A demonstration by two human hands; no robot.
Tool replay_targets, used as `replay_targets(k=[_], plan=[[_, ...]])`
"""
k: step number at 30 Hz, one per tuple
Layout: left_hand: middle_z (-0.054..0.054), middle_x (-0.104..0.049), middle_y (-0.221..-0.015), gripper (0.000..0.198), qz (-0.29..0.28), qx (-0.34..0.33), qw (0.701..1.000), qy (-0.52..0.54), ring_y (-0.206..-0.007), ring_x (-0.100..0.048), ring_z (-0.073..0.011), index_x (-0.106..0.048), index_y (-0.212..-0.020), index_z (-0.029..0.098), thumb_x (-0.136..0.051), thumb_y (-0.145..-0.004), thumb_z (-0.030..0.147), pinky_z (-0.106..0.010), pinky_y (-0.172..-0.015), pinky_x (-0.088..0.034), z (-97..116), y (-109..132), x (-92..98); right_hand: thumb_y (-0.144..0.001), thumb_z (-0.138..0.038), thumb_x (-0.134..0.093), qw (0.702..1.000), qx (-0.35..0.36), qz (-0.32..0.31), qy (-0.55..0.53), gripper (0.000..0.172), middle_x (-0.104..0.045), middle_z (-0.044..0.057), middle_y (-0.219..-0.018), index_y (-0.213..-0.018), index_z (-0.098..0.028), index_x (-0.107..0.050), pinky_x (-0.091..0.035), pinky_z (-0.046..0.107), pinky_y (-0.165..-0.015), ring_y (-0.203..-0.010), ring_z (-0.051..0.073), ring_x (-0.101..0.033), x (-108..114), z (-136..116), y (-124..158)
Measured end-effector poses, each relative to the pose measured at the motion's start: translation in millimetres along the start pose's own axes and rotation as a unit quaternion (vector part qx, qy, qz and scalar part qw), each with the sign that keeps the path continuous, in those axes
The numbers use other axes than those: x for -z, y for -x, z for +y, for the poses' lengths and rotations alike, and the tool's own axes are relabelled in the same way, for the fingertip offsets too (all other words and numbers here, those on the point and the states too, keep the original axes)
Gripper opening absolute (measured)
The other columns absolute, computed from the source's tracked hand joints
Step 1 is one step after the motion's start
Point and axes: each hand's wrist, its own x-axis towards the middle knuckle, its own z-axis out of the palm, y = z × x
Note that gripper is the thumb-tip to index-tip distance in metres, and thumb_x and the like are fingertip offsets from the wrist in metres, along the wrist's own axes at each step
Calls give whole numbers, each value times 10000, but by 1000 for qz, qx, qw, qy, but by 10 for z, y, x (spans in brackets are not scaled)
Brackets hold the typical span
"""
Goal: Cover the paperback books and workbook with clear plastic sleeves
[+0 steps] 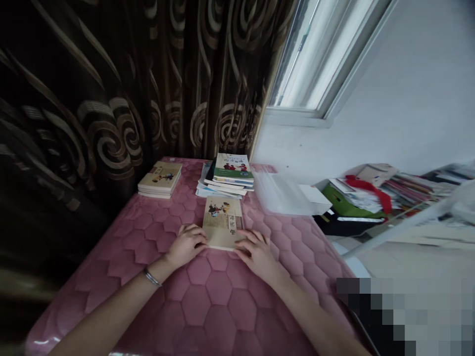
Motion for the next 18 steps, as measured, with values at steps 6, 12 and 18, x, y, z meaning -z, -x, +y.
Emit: replay_targets(k=[6, 12, 18], plan=[[5, -738, -1009, 92, -17, 24, 1000, 3, -976, -549, -200, -725, -870, 281, -708, -783, 308, -369, -854, -292, -108, 20, 58, -903, -257, -529, 1000, 22, -5, 7, 235, -593, 4, -1275, -1028, -362, -698, -384, 399, -842, -1144, 251, -489, 38, 123, 99], [-2, -746, -981, 149, -1, 49, 999, 17, -929, -570, -192, -713, -937, 281, -695, -790, 264, -354, -845, -311, -109, 64, 56, -916, -225, -476, 1000, 20, -20, -12, 319, -541, -1, -1325, -1111, -396, -663, -419, 401, -872, -1148, 236, -494, 46, 158, 135], [8, -744, -980, 95, 15, 49, 998, 26, -912, -585, -185, -702, -863, 268, -700, -775, 231, -348, -831, -317, -108, 85, 33, -914, -228, -467, 999, 18, -26, -18, 326, -549, 12, -1313, -1125, -386, -658, -437, 401, -869, -1135, 235, -508, 31, 177, 141]])
